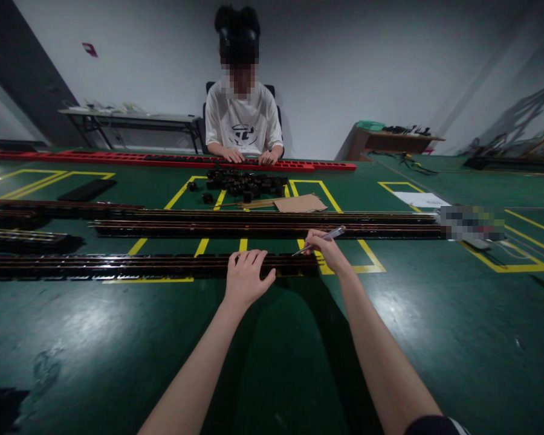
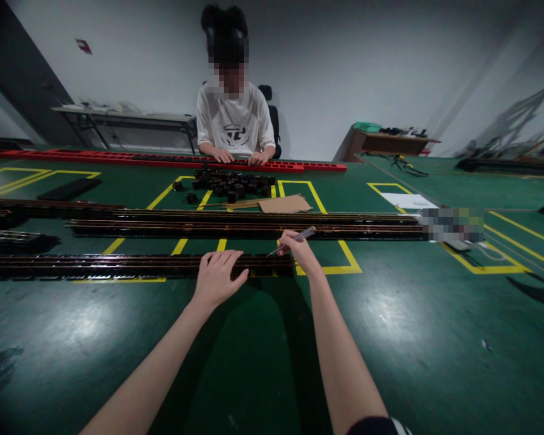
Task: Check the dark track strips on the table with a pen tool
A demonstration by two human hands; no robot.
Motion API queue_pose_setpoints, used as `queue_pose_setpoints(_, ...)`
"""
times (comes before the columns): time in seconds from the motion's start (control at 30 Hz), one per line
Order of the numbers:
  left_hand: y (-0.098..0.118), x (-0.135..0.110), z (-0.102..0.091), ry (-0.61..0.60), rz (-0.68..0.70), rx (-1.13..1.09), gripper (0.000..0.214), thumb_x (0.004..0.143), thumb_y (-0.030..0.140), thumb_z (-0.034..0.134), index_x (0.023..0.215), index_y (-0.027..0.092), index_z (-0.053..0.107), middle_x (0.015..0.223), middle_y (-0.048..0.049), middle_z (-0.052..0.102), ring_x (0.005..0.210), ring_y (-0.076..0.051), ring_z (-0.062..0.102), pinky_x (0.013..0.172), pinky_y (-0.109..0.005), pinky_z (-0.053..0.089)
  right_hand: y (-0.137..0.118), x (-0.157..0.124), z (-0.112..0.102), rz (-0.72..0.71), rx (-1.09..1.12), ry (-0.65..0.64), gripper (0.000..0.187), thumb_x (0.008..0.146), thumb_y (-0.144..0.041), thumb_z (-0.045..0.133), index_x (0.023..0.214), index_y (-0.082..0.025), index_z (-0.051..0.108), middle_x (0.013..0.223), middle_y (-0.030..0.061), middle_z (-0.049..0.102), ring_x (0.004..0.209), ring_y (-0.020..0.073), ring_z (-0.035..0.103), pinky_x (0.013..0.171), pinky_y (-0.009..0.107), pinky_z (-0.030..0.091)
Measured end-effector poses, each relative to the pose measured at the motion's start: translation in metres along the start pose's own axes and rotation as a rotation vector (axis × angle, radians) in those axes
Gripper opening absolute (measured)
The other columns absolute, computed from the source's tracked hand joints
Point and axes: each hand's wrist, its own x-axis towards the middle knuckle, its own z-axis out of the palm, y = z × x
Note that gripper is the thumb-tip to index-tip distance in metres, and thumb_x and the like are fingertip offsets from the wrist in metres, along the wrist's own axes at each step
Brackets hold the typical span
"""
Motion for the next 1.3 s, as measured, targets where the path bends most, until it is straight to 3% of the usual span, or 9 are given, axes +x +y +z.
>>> queue_pose_setpoints(0.3, 0.0, 0.002, 0.001, -0.011, -0.011, 0.037, 0.048, 0.085, 0.053, 0.045, 0.109, 0.015, 0.061, 0.108, -0.0112, 0.066, 0.103, -0.027, 0.057, 0.094, -0.045, 0.035, 0.002, 0.001, -0.005, -0.014, 0.032, 0.013, 0.014, 0.063, -0.022, 0.055, 0.049, -0.018, 0.054, 0.049, -0.0015, 0.054, 0.047, 0.0119, 0.051, 0.051, 0.025, 0.041)
queue_pose_setpoints(0.5, -0.001, 0.0, 0.003, -0.002, -0.016, 0.058, 0.045, 0.085, 0.05, 0.045, 0.108, 0.015, 0.061, 0.108, -0.0111, 0.066, 0.103, -0.027, 0.056, 0.094, -0.046, 0.035, 0.003, 0.002, -0.011, 0.0, 0.05, 0.059, 0.012, 0.057, -0.022, 0.055, 0.046, -0.019, 0.05, 0.047, -0.0014, 0.053, 0.045, 0.0115, 0.049, 0.046, 0.024, 0.039)
queue_pose_setpoints(1.3, -0.002, -0.002, 0.008, 0.086, -0.033, 0.069, 0.036, 0.083, 0.037, 0.046, 0.107, 0.015, 0.061, 0.108, -0.0112, 0.066, 0.103, -0.027, 0.056, 0.098, -0.05, 0.031, 0.005, -0.002, -0.027, -0.023, -0.013, 0.118, 0.016, 0.06, -0.022, 0.051, 0.044, -0.019, 0.052, 0.046, 0.0003, 0.053, 0.044, 0.0112, 0.046, 0.046, 0.025, 0.036)
